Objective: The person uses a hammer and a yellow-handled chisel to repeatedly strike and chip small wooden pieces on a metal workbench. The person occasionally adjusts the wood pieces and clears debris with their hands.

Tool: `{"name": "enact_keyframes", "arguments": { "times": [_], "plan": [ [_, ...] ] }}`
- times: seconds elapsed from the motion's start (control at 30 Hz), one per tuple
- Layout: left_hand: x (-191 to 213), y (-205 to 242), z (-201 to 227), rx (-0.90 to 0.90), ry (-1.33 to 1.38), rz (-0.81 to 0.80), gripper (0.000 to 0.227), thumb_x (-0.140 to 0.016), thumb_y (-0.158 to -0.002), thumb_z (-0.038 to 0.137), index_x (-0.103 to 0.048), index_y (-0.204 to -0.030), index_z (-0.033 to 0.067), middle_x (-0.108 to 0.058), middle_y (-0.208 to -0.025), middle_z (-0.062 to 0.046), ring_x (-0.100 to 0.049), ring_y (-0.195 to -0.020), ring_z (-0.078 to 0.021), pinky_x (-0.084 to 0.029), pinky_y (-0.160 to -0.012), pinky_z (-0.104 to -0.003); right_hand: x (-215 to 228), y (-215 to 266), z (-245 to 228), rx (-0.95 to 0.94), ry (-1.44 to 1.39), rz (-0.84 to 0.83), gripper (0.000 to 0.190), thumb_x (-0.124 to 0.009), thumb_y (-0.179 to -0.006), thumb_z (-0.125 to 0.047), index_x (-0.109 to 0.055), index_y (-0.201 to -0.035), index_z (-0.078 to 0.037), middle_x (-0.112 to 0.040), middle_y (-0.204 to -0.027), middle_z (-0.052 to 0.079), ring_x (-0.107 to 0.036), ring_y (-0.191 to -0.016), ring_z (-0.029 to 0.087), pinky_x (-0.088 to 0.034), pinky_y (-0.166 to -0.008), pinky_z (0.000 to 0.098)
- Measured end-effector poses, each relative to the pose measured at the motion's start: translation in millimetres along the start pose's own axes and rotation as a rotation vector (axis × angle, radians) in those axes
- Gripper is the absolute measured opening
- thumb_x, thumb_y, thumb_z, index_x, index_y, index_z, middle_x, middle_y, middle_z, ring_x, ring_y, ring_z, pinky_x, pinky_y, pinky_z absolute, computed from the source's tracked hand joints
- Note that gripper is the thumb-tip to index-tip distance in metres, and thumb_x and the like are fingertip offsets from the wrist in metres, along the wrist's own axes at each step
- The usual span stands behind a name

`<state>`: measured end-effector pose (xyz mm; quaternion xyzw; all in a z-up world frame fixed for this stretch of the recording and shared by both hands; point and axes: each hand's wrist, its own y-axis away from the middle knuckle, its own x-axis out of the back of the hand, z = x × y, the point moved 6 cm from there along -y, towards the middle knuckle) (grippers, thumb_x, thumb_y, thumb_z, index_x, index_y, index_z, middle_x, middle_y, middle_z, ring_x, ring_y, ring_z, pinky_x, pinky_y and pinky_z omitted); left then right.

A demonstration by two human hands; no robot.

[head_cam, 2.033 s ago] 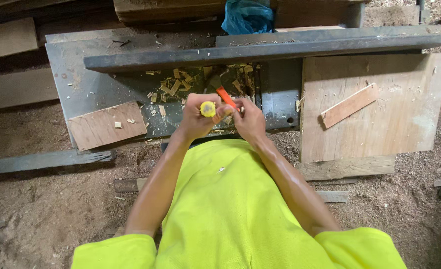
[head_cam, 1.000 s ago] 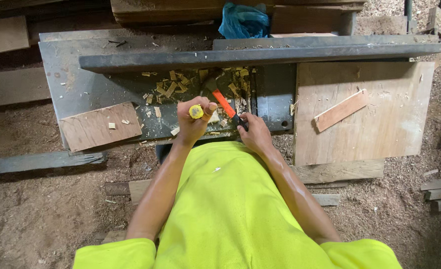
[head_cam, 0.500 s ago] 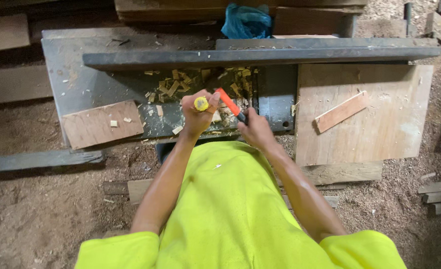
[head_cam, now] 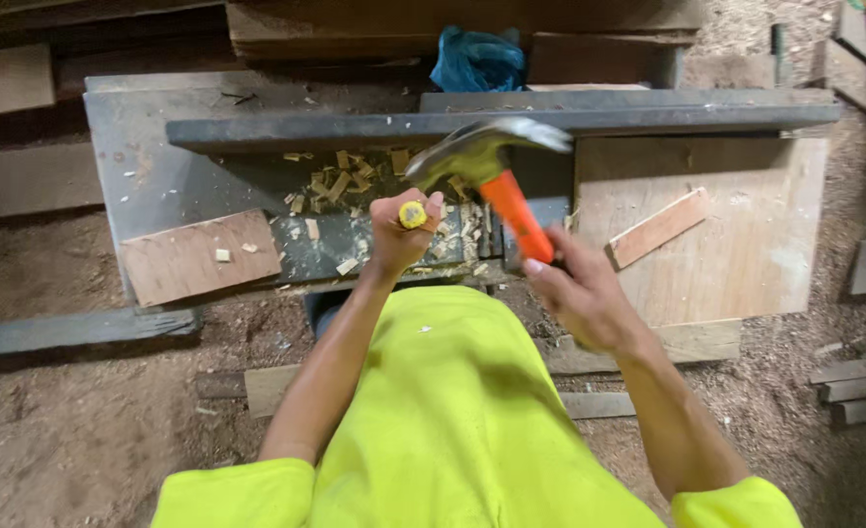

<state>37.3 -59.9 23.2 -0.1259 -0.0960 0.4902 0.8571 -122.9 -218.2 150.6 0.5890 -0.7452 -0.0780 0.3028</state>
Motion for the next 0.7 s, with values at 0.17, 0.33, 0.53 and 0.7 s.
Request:
{"name": "enact_keyframes", "arguments": {
  "times": [0.17,0.33,0.53,0.7],
  "plan": [
    [2,-3,11,-0.148,0.038,0.000,0.010,-0.070,-0.093,0.003,-0.069,-0.083,0.0016,-0.061,-0.064,-0.003,-0.055,-0.054,-0.0106,-0.042,-0.049,-0.029,19,40,-53,0.401,0.387,0.229,0.021,-0.061,-0.101,-0.019,-0.064,-0.109,0.000,-0.057,-0.065,0.003,-0.055,-0.051,0.013,-0.044,-0.048,0.0302],
    [-7,6,-12,-0.136,0.095,-0.020,0.012,-0.068,-0.093,0.002,-0.067,-0.081,0.0069,-0.066,-0.066,-0.003,-0.061,-0.055,-0.0096,-0.048,-0.050,-0.027,12,52,-44,0.530,0.539,0.201,0.026,-0.057,-0.099,-0.015,-0.058,-0.118,0.002,-0.062,-0.069,0.009,-0.059,-0.052,0.018,-0.046,-0.045,0.0352],
    [-18,14,-29,-0.159,-0.062,-0.016,0.005,-0.071,-0.084,0.005,-0.070,-0.081,0.0084,-0.063,-0.063,-0.006,-0.058,-0.050,-0.0170,-0.042,-0.045,-0.028,-10,33,-15,0.184,0.919,0.004,0.020,-0.059,-0.100,-0.026,-0.054,-0.101,-0.007,-0.061,-0.061,0.011,-0.054,-0.043,0.025,-0.042,-0.038,0.0430],
    [-9,7,-14,-0.250,-0.035,-0.038,0.001,-0.070,-0.093,0.005,-0.070,-0.094,0.0039,-0.068,-0.074,-0.007,-0.066,-0.059,-0.0149,-0.050,-0.051,-0.029,10,35,-53,0.204,0.821,0.007,0.024,-0.058,-0.102,-0.032,-0.054,-0.096,-0.009,-0.059,-0.059,0.007,-0.053,-0.039,0.021,-0.042,-0.035,0.0387]
  ]
}}
